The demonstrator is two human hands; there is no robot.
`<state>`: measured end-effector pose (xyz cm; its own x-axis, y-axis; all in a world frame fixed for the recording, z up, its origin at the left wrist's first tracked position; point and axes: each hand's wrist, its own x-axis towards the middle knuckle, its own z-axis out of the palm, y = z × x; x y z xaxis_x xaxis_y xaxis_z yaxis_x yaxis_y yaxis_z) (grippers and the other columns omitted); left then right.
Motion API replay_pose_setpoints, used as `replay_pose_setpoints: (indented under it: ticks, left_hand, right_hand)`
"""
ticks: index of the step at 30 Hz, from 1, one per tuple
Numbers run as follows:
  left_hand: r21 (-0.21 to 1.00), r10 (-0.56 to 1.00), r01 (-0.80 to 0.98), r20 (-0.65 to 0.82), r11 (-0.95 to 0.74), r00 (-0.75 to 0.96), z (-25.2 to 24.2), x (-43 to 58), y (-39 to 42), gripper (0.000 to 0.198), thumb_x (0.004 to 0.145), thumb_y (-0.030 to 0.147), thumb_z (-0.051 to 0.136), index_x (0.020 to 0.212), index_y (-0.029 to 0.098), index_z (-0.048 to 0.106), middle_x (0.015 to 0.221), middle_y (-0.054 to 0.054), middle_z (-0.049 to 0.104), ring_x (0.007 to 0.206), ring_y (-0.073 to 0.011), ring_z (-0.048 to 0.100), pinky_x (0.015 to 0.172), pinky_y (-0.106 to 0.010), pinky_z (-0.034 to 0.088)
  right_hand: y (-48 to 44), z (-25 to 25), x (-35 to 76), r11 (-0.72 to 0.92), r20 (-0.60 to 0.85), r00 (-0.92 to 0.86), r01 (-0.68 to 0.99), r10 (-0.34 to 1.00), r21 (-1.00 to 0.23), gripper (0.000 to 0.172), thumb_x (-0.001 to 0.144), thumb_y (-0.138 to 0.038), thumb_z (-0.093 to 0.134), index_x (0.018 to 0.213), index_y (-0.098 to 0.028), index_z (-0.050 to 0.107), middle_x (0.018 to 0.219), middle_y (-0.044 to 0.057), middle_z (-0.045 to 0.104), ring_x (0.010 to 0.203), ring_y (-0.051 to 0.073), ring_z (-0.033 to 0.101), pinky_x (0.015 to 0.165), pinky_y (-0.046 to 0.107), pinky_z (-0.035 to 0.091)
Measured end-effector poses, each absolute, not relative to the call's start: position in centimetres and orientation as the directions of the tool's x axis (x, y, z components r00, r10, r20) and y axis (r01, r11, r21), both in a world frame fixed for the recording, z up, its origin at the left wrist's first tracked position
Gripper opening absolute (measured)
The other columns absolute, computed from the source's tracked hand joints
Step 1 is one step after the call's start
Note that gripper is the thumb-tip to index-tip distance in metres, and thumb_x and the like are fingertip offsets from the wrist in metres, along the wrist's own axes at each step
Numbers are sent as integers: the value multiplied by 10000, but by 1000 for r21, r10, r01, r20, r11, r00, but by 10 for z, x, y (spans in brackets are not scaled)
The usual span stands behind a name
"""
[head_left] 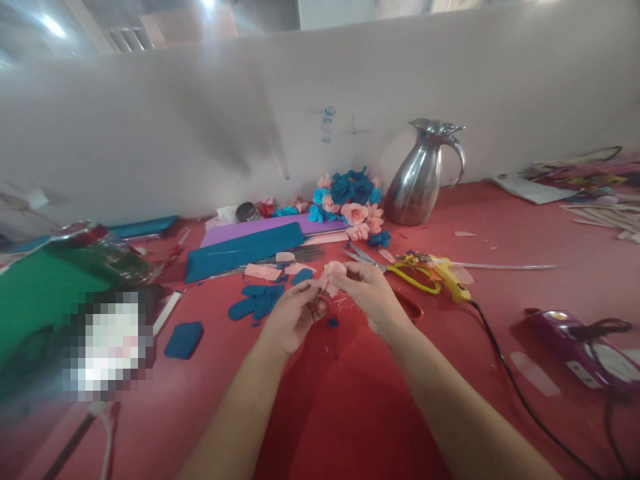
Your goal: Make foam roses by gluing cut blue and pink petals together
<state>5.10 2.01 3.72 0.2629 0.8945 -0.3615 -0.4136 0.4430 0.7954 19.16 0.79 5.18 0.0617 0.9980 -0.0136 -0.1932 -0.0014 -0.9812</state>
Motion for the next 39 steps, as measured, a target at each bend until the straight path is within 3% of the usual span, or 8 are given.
replay_pose_setpoints:
  ticks: [11,19,39]
  left_hand:
    - [849,906,-333,-336,409,256,42,49,20,249,530,244,859,642,131,666,647,14,608,516,-56,518,533,-187,437]
    - [950,942,-149,-233,274,243,38,47,20,179,600,288,784,665,141,704,606,-16,618,524,-87,509,545,-226,378]
    - [992,984,-7,-122,124,132,40,52,17,186,629,344,746,691,171,717,653,-6,653,565,-99,514,625,-243,424]
  right_hand:
    - [7,52,194,1,-5,38,-157,999,-988,184,657,-322,660,555,-175,615,586,-6,617,585,122,523,628,268,400]
    - [7,54,194,15,9,47,-123,999,-992,187,661,-298,635,517,-188,585,556,-18,587,568,116,510,628,269,396]
    - [11,43,194,-50,-50,56,9,997,-999,126,629,-303,593,606,-183,625,638,-12,626,634,141,540,636,261,389]
